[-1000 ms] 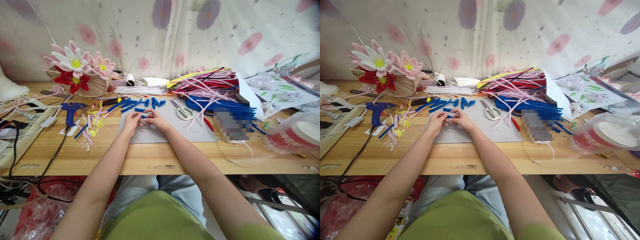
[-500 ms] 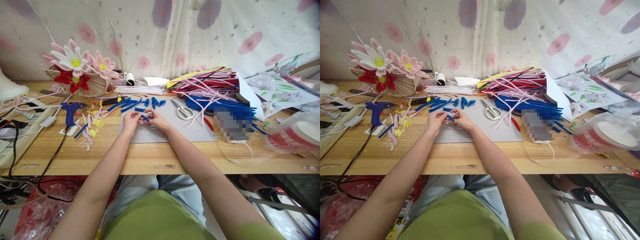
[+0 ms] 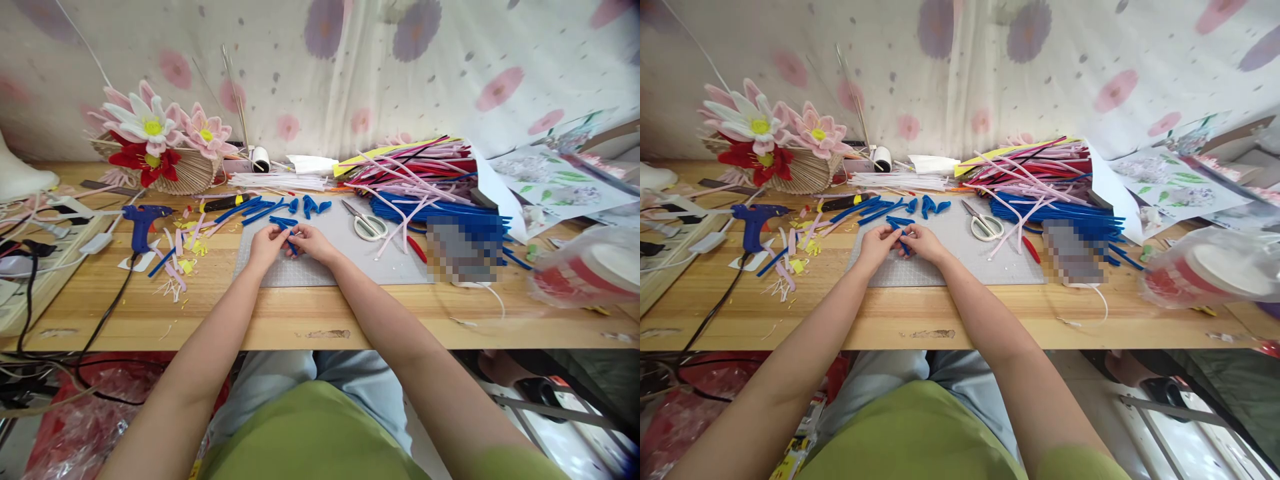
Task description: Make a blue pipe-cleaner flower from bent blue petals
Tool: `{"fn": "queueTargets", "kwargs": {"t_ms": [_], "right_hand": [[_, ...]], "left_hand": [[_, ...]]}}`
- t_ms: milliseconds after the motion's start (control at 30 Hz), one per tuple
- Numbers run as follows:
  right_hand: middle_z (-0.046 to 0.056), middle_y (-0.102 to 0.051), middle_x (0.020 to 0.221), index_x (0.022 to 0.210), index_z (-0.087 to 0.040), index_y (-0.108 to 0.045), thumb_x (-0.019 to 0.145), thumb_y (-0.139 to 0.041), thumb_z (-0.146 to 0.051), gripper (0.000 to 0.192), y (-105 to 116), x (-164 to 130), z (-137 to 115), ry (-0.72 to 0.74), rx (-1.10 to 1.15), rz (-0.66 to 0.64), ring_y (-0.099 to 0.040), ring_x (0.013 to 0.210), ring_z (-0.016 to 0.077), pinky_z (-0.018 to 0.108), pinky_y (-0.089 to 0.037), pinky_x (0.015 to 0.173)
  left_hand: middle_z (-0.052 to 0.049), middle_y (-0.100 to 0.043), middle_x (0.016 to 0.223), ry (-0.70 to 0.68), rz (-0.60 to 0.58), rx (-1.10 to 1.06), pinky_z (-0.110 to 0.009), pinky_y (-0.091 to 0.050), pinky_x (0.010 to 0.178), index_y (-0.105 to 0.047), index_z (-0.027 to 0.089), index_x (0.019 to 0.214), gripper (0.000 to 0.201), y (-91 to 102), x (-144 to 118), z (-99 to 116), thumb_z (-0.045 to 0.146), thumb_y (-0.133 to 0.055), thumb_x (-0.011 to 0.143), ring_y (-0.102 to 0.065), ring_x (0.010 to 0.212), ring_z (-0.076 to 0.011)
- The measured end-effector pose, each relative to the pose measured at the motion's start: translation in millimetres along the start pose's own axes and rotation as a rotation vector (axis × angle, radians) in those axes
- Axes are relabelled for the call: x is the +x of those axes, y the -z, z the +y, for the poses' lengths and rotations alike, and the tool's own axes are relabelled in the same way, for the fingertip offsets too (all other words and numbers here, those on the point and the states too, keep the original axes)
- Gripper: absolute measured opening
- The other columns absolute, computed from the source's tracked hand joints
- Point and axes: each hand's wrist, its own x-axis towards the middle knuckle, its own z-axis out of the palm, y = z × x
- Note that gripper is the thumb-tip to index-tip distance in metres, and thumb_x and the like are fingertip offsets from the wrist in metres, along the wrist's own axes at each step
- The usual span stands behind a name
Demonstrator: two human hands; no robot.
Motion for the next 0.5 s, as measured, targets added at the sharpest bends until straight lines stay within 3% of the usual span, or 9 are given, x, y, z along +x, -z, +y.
{"fn": "queueTargets", "kwargs": {"t_ms": [100,267,500], "right_hand": [[-0.004,-0.063,0.057,0.078,-0.019,-0.042,0.075,-0.065,-0.029,0.026,-1.4,1.6,1.0,0.004,-0.042,0.019,-0.062,0.05,0.0104,0.02,-0.05,0.045],[-0.004,-0.062,0.056,0.078,-0.019,-0.042,0.079,-0.059,-0.035,0.024,-2.2,2.0,2.3,0.04,-0.093,0.022,-0.061,0.05,0.0097,0.018,-0.048,0.043],[-0.003,-0.063,0.063,0.077,-0.02,-0.045,0.082,-0.052,-0.037,0.019,5.4,3.9,4.8,0.182,-0.276,0.229,-0.057,0.047,0.0075,0.016,-0.04,0.039]], "left_hand": [[0.005,-0.056,0.051,0.046,-0.017,-0.047,-0.019,-0.043,0.048,-0.053,0.016,0.061,0.021,-2.8,-1.9,2.0,0.028,-0.069,0.064,-0.051,0.044,-0.0073],[0.004,-0.057,0.052,0.209,0.026,-0.19,-0.023,-0.049,0.054,-0.054,0.015,0.064,0.016,-3.7,-9.8,20.5,0.024,-0.064,0.07,-0.054,0.045,-0.0082],[-0.002,-0.067,0.068,0.156,0.089,-0.146,-0.024,-0.05,0.058,-0.058,0.013,0.071,0.007,-4.8,-11.2,23.0,0.019,-0.059,0.074,-0.063,0.057,-0.0115]]}}
